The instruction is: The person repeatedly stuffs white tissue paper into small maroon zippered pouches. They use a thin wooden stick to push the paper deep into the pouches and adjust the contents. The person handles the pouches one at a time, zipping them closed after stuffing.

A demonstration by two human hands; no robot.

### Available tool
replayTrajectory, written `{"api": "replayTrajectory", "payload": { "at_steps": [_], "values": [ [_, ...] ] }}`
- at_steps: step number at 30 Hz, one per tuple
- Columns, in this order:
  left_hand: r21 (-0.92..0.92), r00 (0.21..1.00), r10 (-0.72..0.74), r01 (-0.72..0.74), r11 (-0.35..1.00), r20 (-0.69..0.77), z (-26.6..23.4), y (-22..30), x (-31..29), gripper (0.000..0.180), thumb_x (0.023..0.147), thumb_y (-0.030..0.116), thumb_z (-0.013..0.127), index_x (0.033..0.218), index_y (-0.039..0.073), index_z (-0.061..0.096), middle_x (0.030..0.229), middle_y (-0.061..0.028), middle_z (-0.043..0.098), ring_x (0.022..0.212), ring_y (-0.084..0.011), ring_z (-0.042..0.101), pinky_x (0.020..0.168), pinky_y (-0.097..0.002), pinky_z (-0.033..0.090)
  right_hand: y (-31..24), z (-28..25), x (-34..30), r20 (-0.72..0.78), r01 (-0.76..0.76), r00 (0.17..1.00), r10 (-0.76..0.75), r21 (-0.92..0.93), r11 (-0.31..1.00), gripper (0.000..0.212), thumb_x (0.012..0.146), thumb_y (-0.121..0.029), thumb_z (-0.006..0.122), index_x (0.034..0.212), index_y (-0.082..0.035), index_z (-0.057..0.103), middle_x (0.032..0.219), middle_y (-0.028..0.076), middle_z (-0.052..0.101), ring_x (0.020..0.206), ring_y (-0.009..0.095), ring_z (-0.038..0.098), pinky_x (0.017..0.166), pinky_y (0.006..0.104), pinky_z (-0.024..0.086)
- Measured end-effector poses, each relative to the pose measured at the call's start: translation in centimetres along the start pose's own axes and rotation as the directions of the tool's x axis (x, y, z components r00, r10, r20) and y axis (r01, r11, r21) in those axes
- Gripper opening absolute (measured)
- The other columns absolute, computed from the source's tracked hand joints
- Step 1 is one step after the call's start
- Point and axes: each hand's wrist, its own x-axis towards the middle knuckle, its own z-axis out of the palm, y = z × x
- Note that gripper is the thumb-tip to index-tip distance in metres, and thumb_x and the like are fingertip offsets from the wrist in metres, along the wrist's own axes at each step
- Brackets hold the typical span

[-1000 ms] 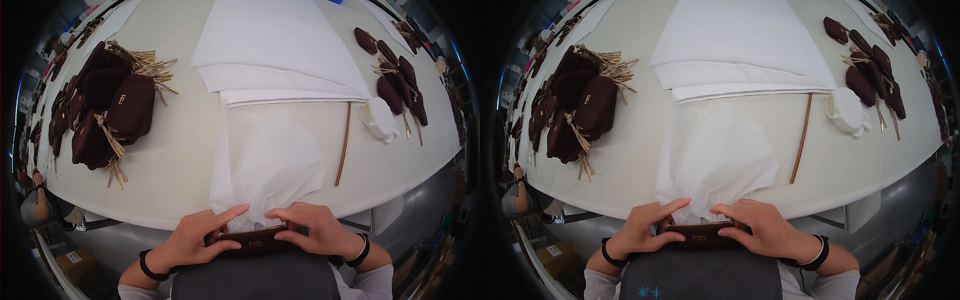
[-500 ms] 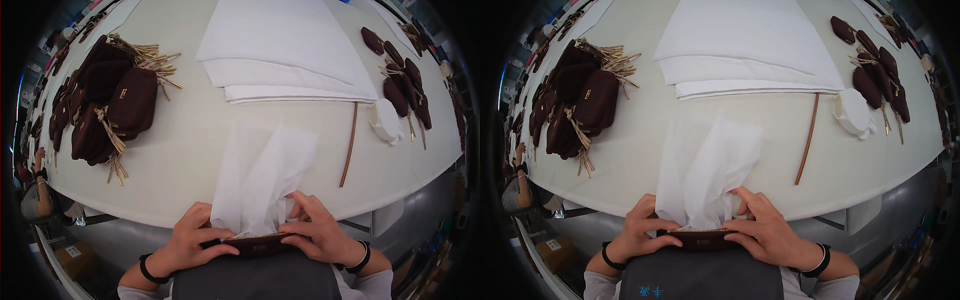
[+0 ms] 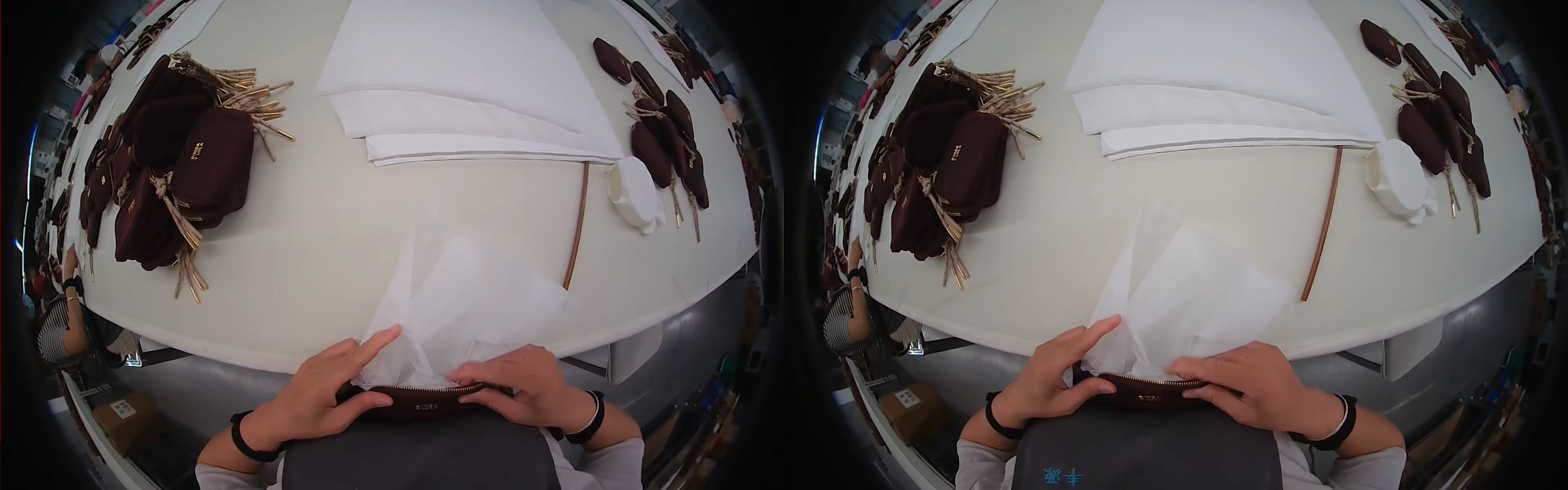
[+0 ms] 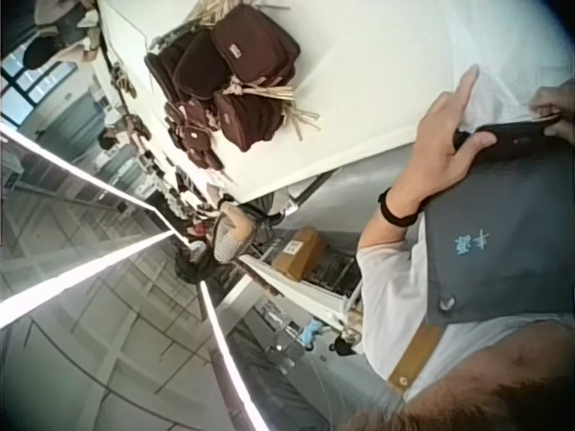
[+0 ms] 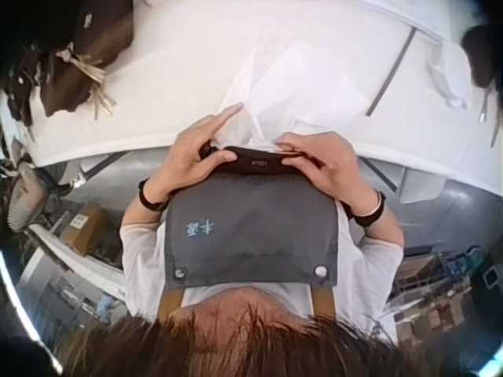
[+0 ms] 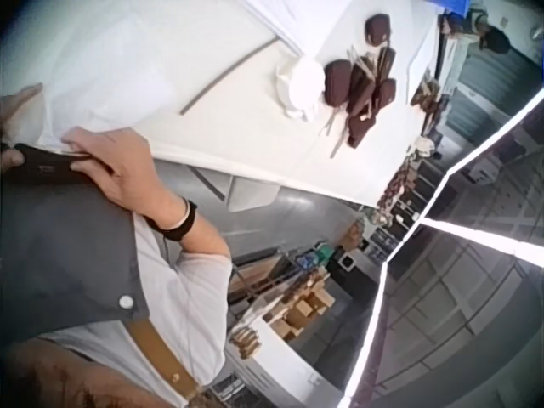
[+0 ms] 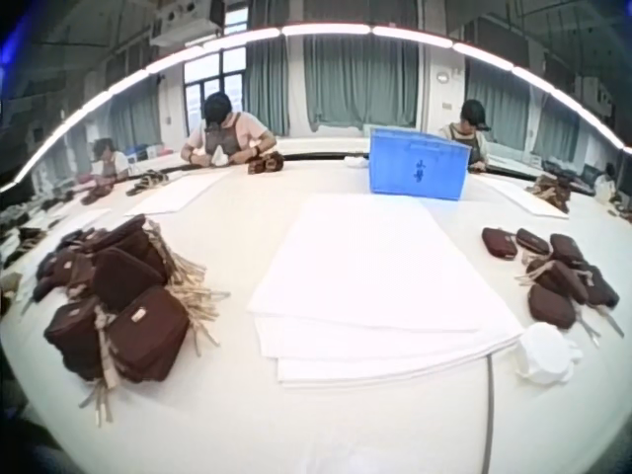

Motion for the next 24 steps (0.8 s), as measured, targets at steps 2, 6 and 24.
{"api": "replayTrajectory", "payload": {
  "at_steps": [2, 6, 24],
  "values": [
    [0.058, 0.999, 0.014, -0.016, 0.998, 0.035, -0.2, 0.2, 0.3, 0.054, 0.075, 0.028, 0.088, 0.122, 0.008, 0.071, 0.072, -0.0033, 0.05, 0.066, -0.0188, 0.043, 0.056, -0.0312, 0.037, -0.6, -0.4, 0.6, 0.042, -0.099, 0.994, 0.099, -0.009, 0.995, 0.044, 0.083, -0.014, 0.079, 0.124, -0.011, 0.066, 0.095, 0.003, 0.072, 0.078, 0.021, 0.063, 0.072, 0.0315, 0.05],
    [0.175, 0.984, 0.112, -0.135, 0.975, 0.135, -0.6, 0.0, 0.6, 0.056, 0.071, 0.03, 0.091, 0.12, 0.01, 0.073, 0.077, -0.0041, 0.057, 0.07, -0.0191, 0.048, 0.061, -0.0297, 0.041, -0.2, -0.2, 0.8, 0.025, 0.092, 0.996, -0.089, -0.136, 0.986, 0.042, 0.085, -0.015, 0.078, 0.124, -0.01, 0.065, 0.087, 0.005, 0.068, 0.076, 0.023, 0.062, 0.072, 0.0336, 0.05],
    [-0.129, 0.965, 0.187, -0.165, 0.978, 0.182, -0.2, -1.4, 0.7, 0.029, 0.074, 0.01, 0.088, 0.093, 0.011, 0.065, 0.122, -0.0097, 0.061, 0.111, -0.0297, 0.052, 0.093, -0.0368, 0.043, 0.3, -0.1, 0.8, -0.011, 0.142, 0.99, -0.142, -0.007, 0.99, 0.04, 0.079, -0.008, 0.082, 0.117, -0.011, 0.07, 0.108, 0.008, 0.068, 0.096, 0.026, 0.06, 0.08, 0.0349, 0.051]
  ]
}}
